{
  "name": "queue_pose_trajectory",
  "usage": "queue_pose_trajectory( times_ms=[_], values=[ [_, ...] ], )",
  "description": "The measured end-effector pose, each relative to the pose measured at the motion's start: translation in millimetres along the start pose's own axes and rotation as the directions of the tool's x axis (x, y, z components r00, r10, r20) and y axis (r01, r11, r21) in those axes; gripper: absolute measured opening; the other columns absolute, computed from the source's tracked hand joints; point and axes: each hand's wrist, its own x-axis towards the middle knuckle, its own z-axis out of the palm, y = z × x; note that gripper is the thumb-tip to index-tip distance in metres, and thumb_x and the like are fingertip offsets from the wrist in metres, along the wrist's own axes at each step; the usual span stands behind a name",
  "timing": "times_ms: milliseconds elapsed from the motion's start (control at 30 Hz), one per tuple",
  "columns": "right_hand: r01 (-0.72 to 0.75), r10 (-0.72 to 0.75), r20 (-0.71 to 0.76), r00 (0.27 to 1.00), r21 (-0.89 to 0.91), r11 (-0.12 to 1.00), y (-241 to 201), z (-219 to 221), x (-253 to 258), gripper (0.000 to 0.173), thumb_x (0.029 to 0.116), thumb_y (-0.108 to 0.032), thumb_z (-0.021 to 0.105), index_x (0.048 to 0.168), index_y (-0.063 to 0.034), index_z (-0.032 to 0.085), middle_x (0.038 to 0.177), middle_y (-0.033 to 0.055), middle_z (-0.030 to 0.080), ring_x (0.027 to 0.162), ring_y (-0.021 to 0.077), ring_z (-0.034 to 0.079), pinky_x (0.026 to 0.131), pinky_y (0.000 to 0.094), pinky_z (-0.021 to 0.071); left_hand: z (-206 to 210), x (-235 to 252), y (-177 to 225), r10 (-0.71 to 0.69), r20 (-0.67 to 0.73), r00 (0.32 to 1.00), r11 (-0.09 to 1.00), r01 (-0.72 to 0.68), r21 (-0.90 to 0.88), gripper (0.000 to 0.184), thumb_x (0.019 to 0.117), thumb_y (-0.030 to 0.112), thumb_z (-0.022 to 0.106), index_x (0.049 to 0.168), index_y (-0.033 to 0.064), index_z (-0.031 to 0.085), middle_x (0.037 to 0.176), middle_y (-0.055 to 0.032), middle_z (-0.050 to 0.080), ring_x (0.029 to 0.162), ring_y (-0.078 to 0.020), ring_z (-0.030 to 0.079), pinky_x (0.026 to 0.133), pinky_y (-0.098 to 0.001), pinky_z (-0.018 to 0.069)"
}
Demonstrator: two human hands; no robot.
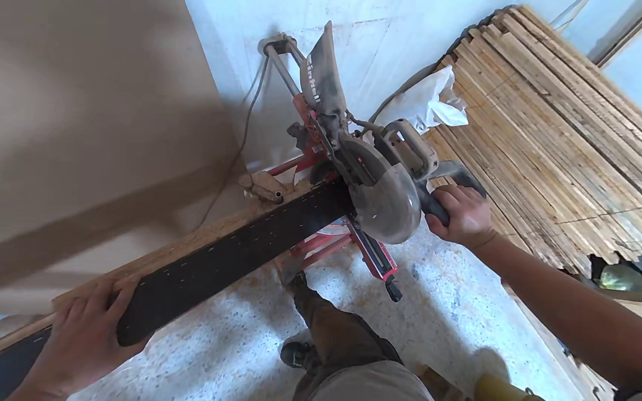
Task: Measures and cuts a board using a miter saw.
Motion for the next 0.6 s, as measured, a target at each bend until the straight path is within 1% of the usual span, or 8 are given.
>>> queue_pose_trajectory(
  times_ms=[67, 200, 400, 533, 600],
  values=[
    [-0.002, 0.002, -0.001, 1.0, -0.005, 1.0, 0.1, 1.0, -0.4, 0.063, 0.092, -0.061, 0.041, 0.1, -0.0046, 0.068, 0.102, 0.0157, 0.072, 0.088, 0.0325, 0.07, 0.073, 0.0509, 0.0556, 0.9, 0.4, -0.3, -0.001, 0.001, 1.0, 1.0, 0.001, 0.003, 0.133, 0.0493, 0.083, 0.067, 0.163, 0.0246, 0.03, 0.155, -0.0248, 0.042, 0.135, -0.0482, 0.046, 0.108, -0.068, 0.0345],
    [-0.007, 0.007, -0.001, 1.0, -0.013, 1.0, -0.3, 3.5, -3.6, 0.062, 0.0916, -0.06, 0.042, 0.1, -0.0044, 0.068, 0.102, 0.0161, 0.072, 0.089, 0.0331, 0.07, 0.075, 0.0514, 0.0557, 0.8, 0.7, 0.8, -0.006, 0.012, 1.0, 1.0, 0.006, 0.016, 0.133, 0.0472, 0.083, 0.068, 0.161, 0.0223, 0.035, 0.155, -0.0241, 0.042, 0.134, -0.0475, 0.047, 0.109, -0.0661, 0.0348],
    [-0.006, 0.006, -0.005, 1.0, -0.008, 1.0, -1.5, 6.7, -5.2, 0.062, 0.093, -0.06, 0.04, 0.1, -0.0049, 0.068, 0.102, 0.0172, 0.072, 0.088, 0.0343, 0.07, 0.073, 0.0521, 0.0553, -2.9, 2.4, 2.7, -0.011, 0.017, 1.0, 1.0, 0.01, 0.021, 0.135, 0.0467, 0.083, 0.068, 0.162, 0.0228, 0.032, 0.152, -0.025, 0.045, 0.134, -0.0474, 0.048, 0.107, -0.0661, 0.0363],
    [-0.002, 0.002, -0.003, 1.0, -0.009, 1.0, -2.5, 6.5, -5.0, 0.062, 0.0937, -0.06, 0.04, 0.1, -0.0048, 0.067, 0.102, 0.0173, 0.072, 0.087, 0.0345, 0.07, 0.074, 0.0521, 0.0549, -3.5, 2.3, 2.1, -0.006, 0.011, 1.0, 1.0, 0.006, 0.007, 0.135, 0.047, 0.081, 0.069, 0.162, 0.0228, 0.032, 0.153, -0.0245, 0.044, 0.134, -0.0474, 0.047, 0.109, -0.0661, 0.0345],
    [-0.009, 0.009, 0.004, 1.0, -0.012, 1.0, -2.7, 7.6, -5.8, 0.062, 0.0929, -0.06, 0.041, 0.101, -0.0044, 0.068, 0.103, 0.0175, 0.072, 0.088, 0.035, 0.07, 0.074, 0.0526, 0.0551, -4.6, 2.3, 2.5, 0.006, -0.006, 1.0, 1.0, -0.006, -0.003, 0.132, 0.0482, 0.082, 0.068, 0.161, 0.0218, 0.034, 0.152, -0.0255, 0.044, 0.133, -0.0485, 0.048, 0.108, -0.0673, 0.034]
  ],
)
